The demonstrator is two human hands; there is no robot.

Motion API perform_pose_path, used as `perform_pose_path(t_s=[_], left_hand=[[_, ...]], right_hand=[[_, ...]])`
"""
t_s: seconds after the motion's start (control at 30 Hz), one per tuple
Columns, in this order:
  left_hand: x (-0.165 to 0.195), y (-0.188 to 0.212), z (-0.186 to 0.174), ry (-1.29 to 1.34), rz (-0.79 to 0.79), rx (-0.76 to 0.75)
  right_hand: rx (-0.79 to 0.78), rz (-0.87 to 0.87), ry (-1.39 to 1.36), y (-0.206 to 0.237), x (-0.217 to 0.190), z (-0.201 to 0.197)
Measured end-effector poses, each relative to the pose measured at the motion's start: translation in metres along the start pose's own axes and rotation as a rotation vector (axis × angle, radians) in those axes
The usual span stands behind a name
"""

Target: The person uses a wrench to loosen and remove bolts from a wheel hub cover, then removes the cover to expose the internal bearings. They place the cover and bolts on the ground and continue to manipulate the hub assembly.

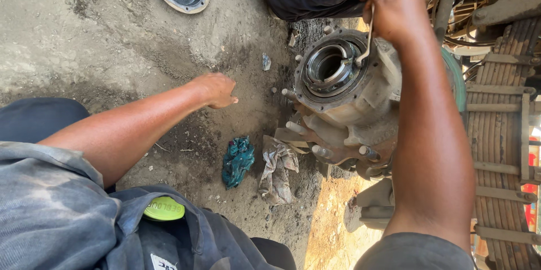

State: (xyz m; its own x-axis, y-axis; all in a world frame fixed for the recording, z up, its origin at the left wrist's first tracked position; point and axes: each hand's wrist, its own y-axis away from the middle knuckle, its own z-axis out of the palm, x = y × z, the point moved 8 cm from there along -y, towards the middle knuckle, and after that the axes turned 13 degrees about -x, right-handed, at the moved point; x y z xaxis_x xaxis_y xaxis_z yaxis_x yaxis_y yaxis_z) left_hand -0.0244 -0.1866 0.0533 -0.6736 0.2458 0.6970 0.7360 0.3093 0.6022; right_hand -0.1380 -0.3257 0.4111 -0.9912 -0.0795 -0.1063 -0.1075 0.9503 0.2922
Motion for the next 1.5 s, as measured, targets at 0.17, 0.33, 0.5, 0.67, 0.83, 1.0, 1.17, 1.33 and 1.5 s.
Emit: perform_pose_path(t_s=[0.17,0.33,0.5,0.67,0.83,1.0,1.17,1.33,1.5], left_hand=[[-0.002,-0.009,-0.008,-0.09,0.058,0.117],[-0.011,-0.017,-0.01,-0.045,0.049,0.126],[-0.011,-0.016,-0.005,-0.078,0.03,0.09],[-0.01,-0.005,0.004,0.016,-0.035,-0.042],[0.002,0.008,-0.003,0.003,-0.001,0.006],[-0.002,0.005,-0.001,0.024,-0.032,-0.021],[-0.004,-0.004,-0.002,-0.018,-0.016,0.02],[-0.002,-0.005,0.001,0.009,-0.019,-0.002],[0.001,0.007,-0.004,0.021,-0.015,-0.011]], right_hand=[[-0.027,0.305,-0.149,-0.007,0.03,-0.001],[-0.179,-0.193,0.46,0.053,-0.07,0.038],[-0.231,-0.561,0.72,0.146,-0.132,0.059],[-0.056,-0.388,0.315,0.127,-0.132,-0.027],[0.019,-0.271,0.039,0.062,-0.093,-0.036],[-0.028,0.048,-0.081,0.01,-0.022,-0.005],[-0.022,0.179,-0.185,-0.004,0.012,-0.003],[0.056,0.139,-0.015,0.007,0.007,-0.03],[0.02,0.179,-0.022,-0.007,0.021,-0.008]])
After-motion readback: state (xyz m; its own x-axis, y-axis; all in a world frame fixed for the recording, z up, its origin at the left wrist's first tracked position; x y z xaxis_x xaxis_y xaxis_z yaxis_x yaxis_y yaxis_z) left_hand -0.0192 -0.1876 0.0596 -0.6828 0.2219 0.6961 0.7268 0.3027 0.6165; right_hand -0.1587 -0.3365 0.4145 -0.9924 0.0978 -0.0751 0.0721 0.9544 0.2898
